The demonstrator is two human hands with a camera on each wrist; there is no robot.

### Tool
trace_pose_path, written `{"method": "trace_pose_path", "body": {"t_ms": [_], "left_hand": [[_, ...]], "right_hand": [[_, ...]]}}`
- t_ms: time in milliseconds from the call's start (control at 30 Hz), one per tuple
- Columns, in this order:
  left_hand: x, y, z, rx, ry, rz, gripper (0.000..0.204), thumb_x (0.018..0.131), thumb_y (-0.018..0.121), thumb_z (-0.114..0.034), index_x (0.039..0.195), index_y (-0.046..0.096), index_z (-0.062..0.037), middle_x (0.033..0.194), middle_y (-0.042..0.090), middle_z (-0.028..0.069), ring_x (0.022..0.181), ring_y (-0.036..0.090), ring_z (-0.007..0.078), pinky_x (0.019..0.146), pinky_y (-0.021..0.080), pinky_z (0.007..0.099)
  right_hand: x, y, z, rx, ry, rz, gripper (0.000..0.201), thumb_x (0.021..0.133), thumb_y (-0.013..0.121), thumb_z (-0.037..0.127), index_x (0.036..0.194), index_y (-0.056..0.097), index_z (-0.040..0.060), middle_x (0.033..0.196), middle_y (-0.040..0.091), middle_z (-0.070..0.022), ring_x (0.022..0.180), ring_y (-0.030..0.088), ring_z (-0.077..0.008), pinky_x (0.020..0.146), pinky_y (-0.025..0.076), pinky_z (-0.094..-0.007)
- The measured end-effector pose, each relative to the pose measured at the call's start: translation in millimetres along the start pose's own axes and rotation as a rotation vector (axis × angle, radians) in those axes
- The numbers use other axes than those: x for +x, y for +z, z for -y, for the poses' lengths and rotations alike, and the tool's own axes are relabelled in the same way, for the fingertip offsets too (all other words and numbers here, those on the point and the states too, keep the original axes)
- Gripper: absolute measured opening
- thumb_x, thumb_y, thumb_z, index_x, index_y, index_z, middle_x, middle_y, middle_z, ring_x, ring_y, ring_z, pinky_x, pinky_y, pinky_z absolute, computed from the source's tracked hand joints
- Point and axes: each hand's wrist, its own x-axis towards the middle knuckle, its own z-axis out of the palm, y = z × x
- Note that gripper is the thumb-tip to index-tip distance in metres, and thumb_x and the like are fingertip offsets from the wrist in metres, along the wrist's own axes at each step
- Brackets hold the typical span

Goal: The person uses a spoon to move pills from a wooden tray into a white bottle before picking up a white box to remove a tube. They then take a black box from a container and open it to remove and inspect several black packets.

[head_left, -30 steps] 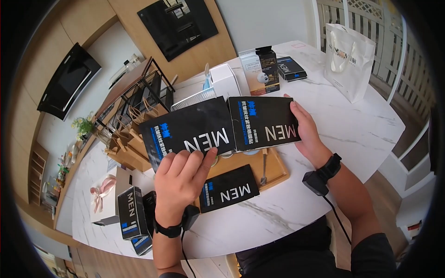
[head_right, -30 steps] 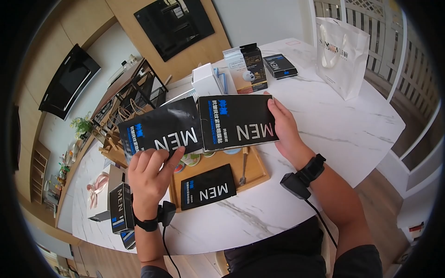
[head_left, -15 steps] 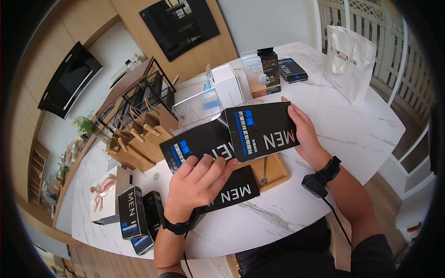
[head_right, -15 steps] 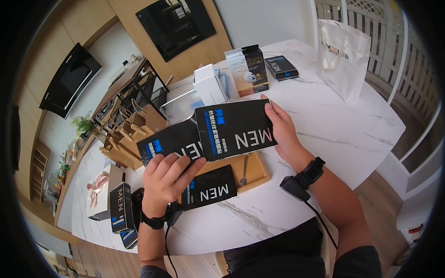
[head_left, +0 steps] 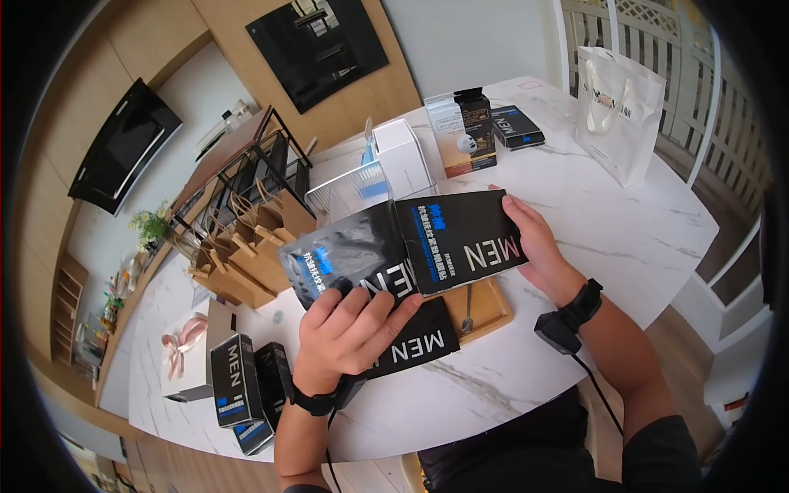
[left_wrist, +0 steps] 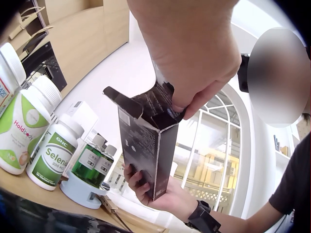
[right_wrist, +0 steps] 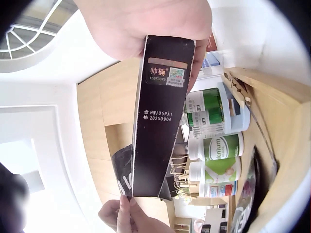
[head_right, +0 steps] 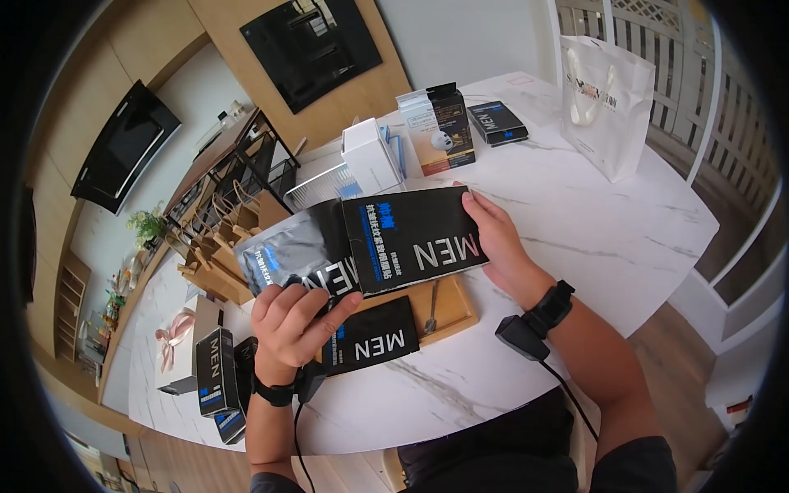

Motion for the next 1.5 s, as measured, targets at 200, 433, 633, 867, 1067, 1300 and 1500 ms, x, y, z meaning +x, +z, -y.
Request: {"method": "trace_pose_path", "body": {"t_ms": [200, 433, 633, 867, 1067, 1300, 1500], "left_hand": [[1, -1, 10, -0.042, -0.045, -0.040, 0.039, 0.065, 0.066, -0.016, 0.103, 0.075, -0.0183, 0.090, 0.057, -0.0018, 0.080, 0.055, 0.0155, 0.067, 0.043, 0.0283], [3, 0, 11, -0.224, -0.088, 0.087, 0.037, 0.067, 0.064, -0.014, 0.102, 0.075, -0.0161, 0.092, 0.059, 0.0012, 0.083, 0.058, 0.0174, 0.070, 0.045, 0.0295], [8, 5, 2, -0.278, -0.051, 0.124, 0.039, 0.070, 0.066, -0.013, 0.108, 0.072, -0.0155, 0.097, 0.061, 0.0015, 0.088, 0.059, 0.0188, 0.078, 0.045, 0.0291], [1, 0, 9, -0.286, -0.716, -0.103, 0.052, 0.082, 0.070, -0.020, 0.130, 0.056, -0.0043, 0.123, 0.057, 0.0160, 0.115, 0.053, 0.0290, 0.102, 0.037, 0.0409], [19, -4, -13, -1.229, -1.285, 0.050, 0.078, 0.099, 0.054, -0.025, 0.151, 0.006, 0.0069, 0.151, 0.029, 0.0236, 0.134, 0.038, 0.0232, 0.109, 0.029, 0.0287], [15, 2, -23, -0.811, -0.755, 0.363, 0.085, 0.086, 0.071, -0.031, 0.148, 0.025, 0.0043, 0.152, 0.026, 0.0283, 0.140, 0.027, 0.0421, 0.114, 0.019, 0.0468], [14, -14, -1, -0.701, -0.949, 0.121, 0.052, 0.083, 0.073, -0.024, 0.126, 0.057, 0.0002, 0.135, 0.050, 0.0201, 0.124, 0.047, 0.0318, 0.102, 0.036, 0.0415]], "right_hand": [[1, -1, -2, 0.088, -0.012, 0.016, 0.039, 0.103, 0.047, 0.025, 0.138, 0.049, 0.0072, 0.120, 0.062, -0.0049, 0.103, 0.062, -0.0100, 0.087, 0.051, -0.0250], [0, 1, -1, 0.038, -0.066, 0.032, 0.041, 0.103, 0.046, 0.026, 0.140, 0.048, 0.0073, 0.121, 0.062, -0.0052, 0.104, 0.061, -0.0098, 0.088, 0.051, -0.0250], [1, -1, -5, -0.001, 0.022, 0.043, 0.039, 0.103, 0.047, 0.027, 0.135, 0.051, 0.0059, 0.115, 0.064, -0.0047, 0.099, 0.063, -0.0099, 0.084, 0.053, -0.0249], [2, -3, -1, 0.102, 0.034, 0.005, 0.032, 0.102, 0.047, 0.027, 0.124, 0.056, 0.0040, 0.110, 0.066, -0.0068, 0.092, 0.066, -0.0124, 0.080, 0.055, -0.0267], [2, 3, -3, 0.111, -0.068, -0.065, 0.039, 0.103, 0.046, 0.026, 0.135, 0.050, 0.0047, 0.116, 0.064, -0.0059, 0.098, 0.064, -0.0117, 0.084, 0.053, -0.0255], [-5, 8, -8, 0.021, -0.099, 0.018, 0.042, 0.104, 0.044, 0.024, 0.142, 0.045, 0.0064, 0.119, 0.062, -0.0051, 0.103, 0.061, -0.0091, 0.088, 0.050, -0.0241], [2, -2, -3, 0.145, -0.030, -0.054, 0.036, 0.103, 0.046, 0.026, 0.130, 0.052, 0.0027, 0.115, 0.064, -0.0070, 0.098, 0.064, -0.0134, 0.085, 0.053, -0.0277]]}}
